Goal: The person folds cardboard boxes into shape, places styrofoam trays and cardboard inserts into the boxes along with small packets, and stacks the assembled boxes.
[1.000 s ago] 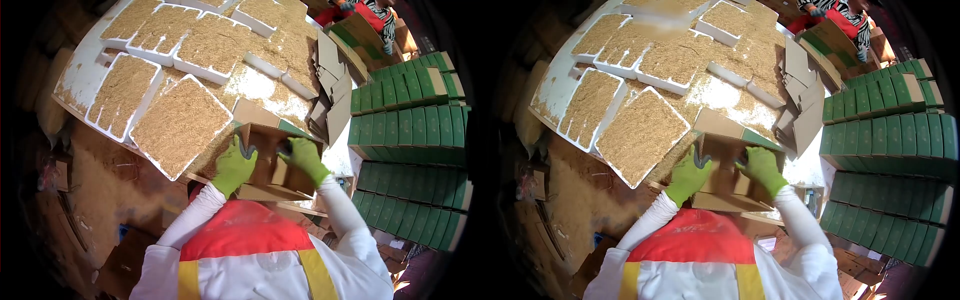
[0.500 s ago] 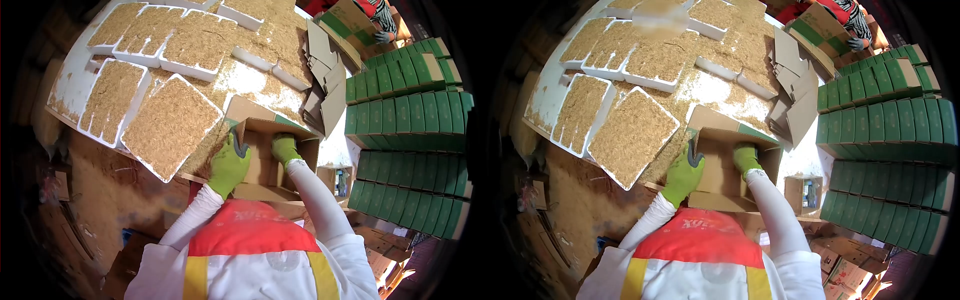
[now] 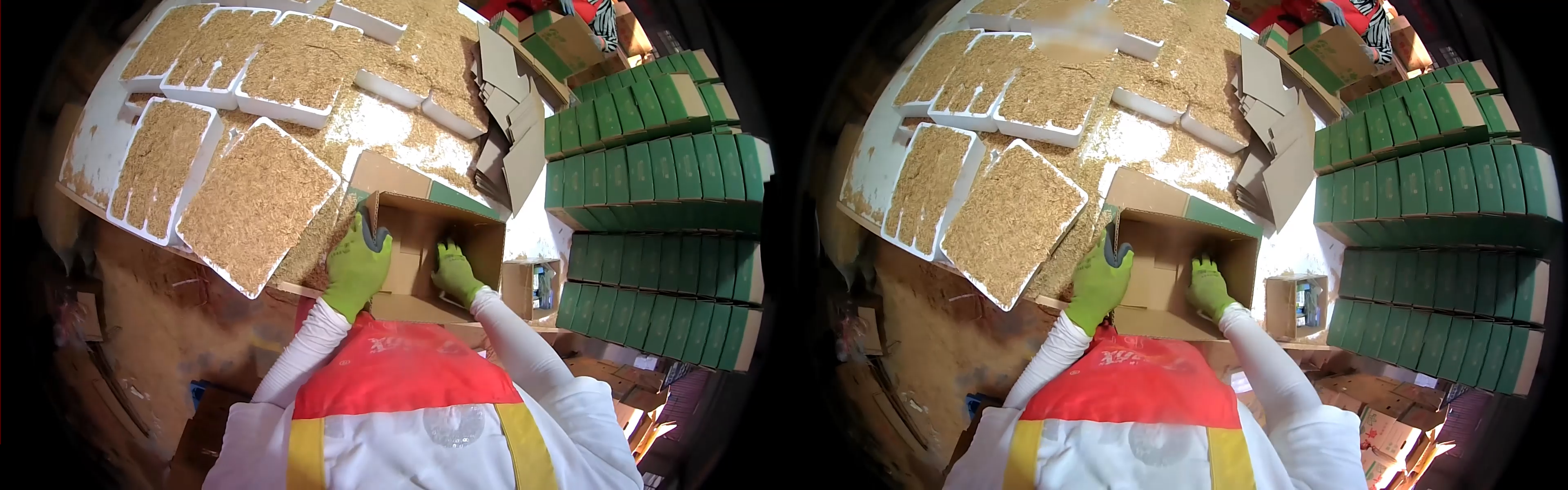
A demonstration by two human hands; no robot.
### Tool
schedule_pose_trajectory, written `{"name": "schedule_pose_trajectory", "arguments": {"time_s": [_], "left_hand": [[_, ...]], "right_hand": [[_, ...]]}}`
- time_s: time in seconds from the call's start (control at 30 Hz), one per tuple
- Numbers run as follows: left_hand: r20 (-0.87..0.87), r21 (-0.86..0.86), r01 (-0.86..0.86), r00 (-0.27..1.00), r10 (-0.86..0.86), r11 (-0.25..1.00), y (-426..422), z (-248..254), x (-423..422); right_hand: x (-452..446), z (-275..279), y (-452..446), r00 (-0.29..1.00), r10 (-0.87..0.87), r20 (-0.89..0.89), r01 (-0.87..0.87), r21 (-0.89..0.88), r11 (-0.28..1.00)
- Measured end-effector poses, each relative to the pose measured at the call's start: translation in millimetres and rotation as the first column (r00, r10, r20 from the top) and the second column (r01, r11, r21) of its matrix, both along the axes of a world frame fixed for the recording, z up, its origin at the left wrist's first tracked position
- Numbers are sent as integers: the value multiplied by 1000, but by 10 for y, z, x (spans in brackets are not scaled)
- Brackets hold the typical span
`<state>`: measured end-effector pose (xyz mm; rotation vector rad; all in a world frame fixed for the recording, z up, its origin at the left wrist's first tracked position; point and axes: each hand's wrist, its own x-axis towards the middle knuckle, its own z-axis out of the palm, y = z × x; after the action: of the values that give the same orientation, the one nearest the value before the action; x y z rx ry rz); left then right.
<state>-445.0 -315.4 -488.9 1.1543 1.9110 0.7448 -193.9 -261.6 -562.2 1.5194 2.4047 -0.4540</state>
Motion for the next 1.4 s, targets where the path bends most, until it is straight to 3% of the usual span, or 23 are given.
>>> {"name": "schedule_pose_trajectory", "arguments": {"time_s": [0.03,0.13,0.27,0.37,0.47,0.53,0.57,0.6,0.67,0.73,0.77,0.8,0.87,0.9,0.93,1.07,1.17,1.23,1.33,1.37,1.4], "left_hand": [[27,-58,8,1000,-6,998,5,64,-15],[-37,35,-13,999,15,999,-28,-59,-24],[-12,44,40,999,-39,998,-32,23,-15],[-43,119,39,998,-34,992,-31,-107,52],[-24,162,-14,1000,19,987,-40,-162,113],[-132,137,2,991,16,991,-16,-331,153],[-102,29,45,994,-41,999,36,-168,81],[-133,104,26,991,-12,994,54,-255,116],[-192,85,106,977,-89,991,104,-401,197],[-87,153,86,994,-73,984,97,-272,156],[-170,91,181,972,-164,979,108,-365,186],[-146,48,168,976,-160,985,98,-275,162],[-97,-38,134,986,-137,990,58,-33,87],[-85,-7,104,991,-104,995,37,-127,128],[-72,23,78,994,-76,997,19,-303,212],[35,-17,122,992,-121,992,20,-138,138],[-53,124,-42,997,49,991,33,-356,254],[-99,168,-91,989,108,982,65,-341,280],[-188,172,-54,978,86,984,81,-356,264],[-220,172,-12,974,50,985,99,-394,240],[-249,170,33,968,11,985,89,-443,249]], "right_hand": [[16,-90,-32,999,-6,50,6,-2,1000],[114,31,-137,999,25,32,-22,-92,995],[-67,140,-88,987,68,144,-33,-229,973],[-84,-98,-100,969,-23,245,26,-9,1000],[112,-260,21,998,-42,55,34,137,990],[3,145,269,977,-71,-199,58,-71,996],[-330,471,290,888,-72,-453,44,-71,996],[-632,871,279,742,-81,-666,34,-84,996],[-1286,1546,356,630,40,-776,-143,-66,987],[-1885,1688,496,625,175,-761,-218,46,975],[-2141,1460,648,678,221,-701,-224,89,971],[-2344,1088,825,725,267,-635,-236,135,962],[-2620,525,1050,770,15,-638,-233,-260,937],[-2728,595,1047,878,-289,-382,-117,-755,645],[-2793,1098,858,941,-207,-267,9,-593,805],[-2755,1430,686,929,-285,-235,38,-707,706],[-2759,1181,728,864,-351,-361,5,-690,724],[-2766,1262,773,859,-287,-423,-140,-735,664],[-2599,1224,815,800,-298,-522,-166,-668,725],[-2481,1229,816,695,-365,-619,-242,-680,692],[-2326,1177,853,676,-451,-583,-164,-715,679]]}}
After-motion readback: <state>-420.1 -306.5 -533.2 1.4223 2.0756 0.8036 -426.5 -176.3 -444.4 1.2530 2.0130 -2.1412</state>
